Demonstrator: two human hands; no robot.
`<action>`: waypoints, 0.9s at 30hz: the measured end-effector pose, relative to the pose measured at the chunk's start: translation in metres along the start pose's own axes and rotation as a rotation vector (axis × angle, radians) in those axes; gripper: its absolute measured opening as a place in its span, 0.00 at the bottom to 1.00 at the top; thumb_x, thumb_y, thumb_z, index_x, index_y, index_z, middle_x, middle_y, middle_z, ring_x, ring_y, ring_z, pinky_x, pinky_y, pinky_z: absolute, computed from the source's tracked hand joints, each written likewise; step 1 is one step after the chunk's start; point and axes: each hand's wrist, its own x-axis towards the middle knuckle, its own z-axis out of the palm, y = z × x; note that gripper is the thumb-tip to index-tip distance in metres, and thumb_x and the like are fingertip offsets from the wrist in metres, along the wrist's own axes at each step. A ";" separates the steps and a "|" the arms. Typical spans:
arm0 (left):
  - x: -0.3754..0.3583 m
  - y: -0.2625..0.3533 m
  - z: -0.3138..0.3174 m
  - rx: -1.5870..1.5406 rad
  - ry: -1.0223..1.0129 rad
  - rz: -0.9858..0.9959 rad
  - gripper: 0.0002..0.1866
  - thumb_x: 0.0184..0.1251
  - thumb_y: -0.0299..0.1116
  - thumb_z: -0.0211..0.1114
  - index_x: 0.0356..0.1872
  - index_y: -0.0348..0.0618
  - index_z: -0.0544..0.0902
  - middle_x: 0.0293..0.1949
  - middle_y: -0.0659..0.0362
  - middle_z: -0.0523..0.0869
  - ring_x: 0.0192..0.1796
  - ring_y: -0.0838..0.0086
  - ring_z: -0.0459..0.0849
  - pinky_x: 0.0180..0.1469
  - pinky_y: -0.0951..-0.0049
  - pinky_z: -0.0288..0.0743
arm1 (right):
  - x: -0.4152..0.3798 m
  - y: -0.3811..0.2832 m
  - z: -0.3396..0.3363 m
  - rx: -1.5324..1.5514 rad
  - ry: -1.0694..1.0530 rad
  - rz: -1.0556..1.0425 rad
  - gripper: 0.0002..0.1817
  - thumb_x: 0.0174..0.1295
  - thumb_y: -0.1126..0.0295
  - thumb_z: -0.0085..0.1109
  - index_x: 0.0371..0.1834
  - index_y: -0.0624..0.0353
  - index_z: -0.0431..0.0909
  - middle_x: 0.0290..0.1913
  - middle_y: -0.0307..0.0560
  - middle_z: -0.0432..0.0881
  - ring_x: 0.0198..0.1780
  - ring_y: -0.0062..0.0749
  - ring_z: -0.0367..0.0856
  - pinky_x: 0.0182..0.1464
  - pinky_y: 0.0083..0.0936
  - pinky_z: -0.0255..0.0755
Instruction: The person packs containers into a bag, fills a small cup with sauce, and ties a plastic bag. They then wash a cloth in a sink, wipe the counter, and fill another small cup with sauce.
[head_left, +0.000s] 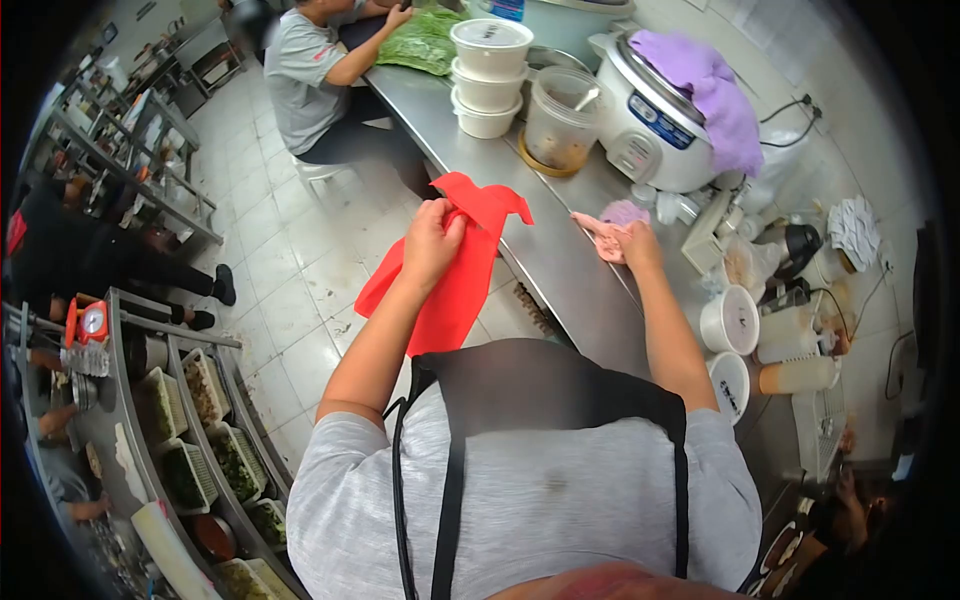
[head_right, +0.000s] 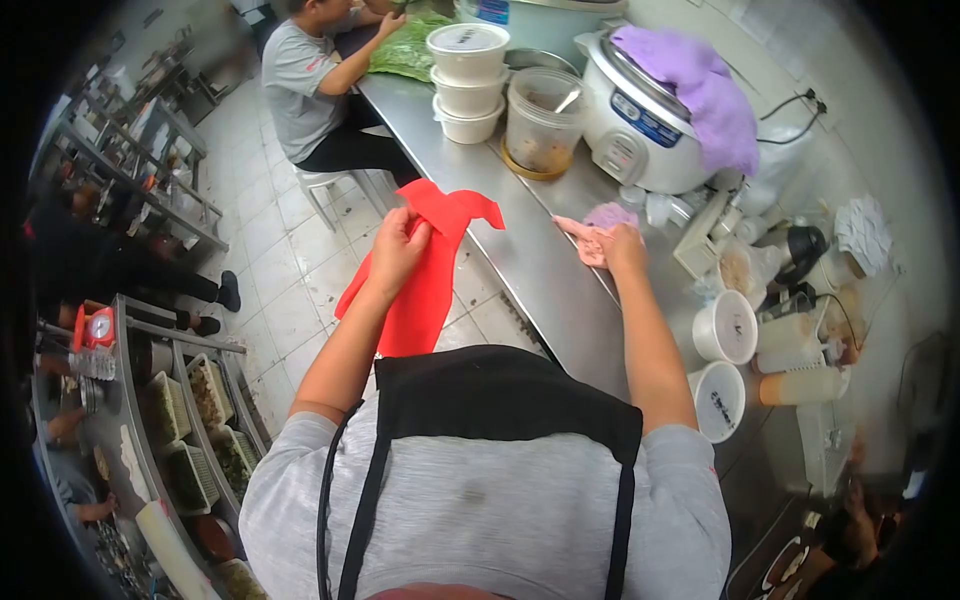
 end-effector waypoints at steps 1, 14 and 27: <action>0.004 -0.002 -0.002 0.035 0.013 0.006 0.07 0.52 0.29 0.59 0.31 0.39 0.74 0.29 0.54 0.75 0.32 0.64 0.75 0.35 0.71 0.69 | 0.005 -0.007 -0.001 -0.016 -0.067 0.121 0.16 0.47 0.61 0.57 0.37 0.58 0.73 0.39 0.51 0.75 0.44 0.39 0.73 0.45 0.30 0.67; -0.009 0.001 0.024 0.001 0.047 -0.008 0.11 0.47 0.30 0.58 0.34 0.38 0.73 0.30 0.48 0.73 0.32 0.56 0.75 0.35 0.65 0.70 | -0.096 -0.196 -0.046 0.770 -0.189 -0.873 0.12 0.47 0.73 0.55 0.35 0.64 0.68 0.36 0.52 0.72 0.38 0.40 0.72 0.41 0.28 0.65; -0.037 0.017 -0.013 0.087 0.046 -0.131 0.14 0.54 0.42 0.54 0.28 0.39 0.75 0.29 0.51 0.73 0.32 0.57 0.75 0.34 0.63 0.70 | -0.077 -0.206 -0.017 0.535 -0.528 -0.974 0.13 0.51 0.73 0.51 0.40 0.67 0.68 0.30 0.51 0.73 0.32 0.35 0.72 0.36 0.26 0.65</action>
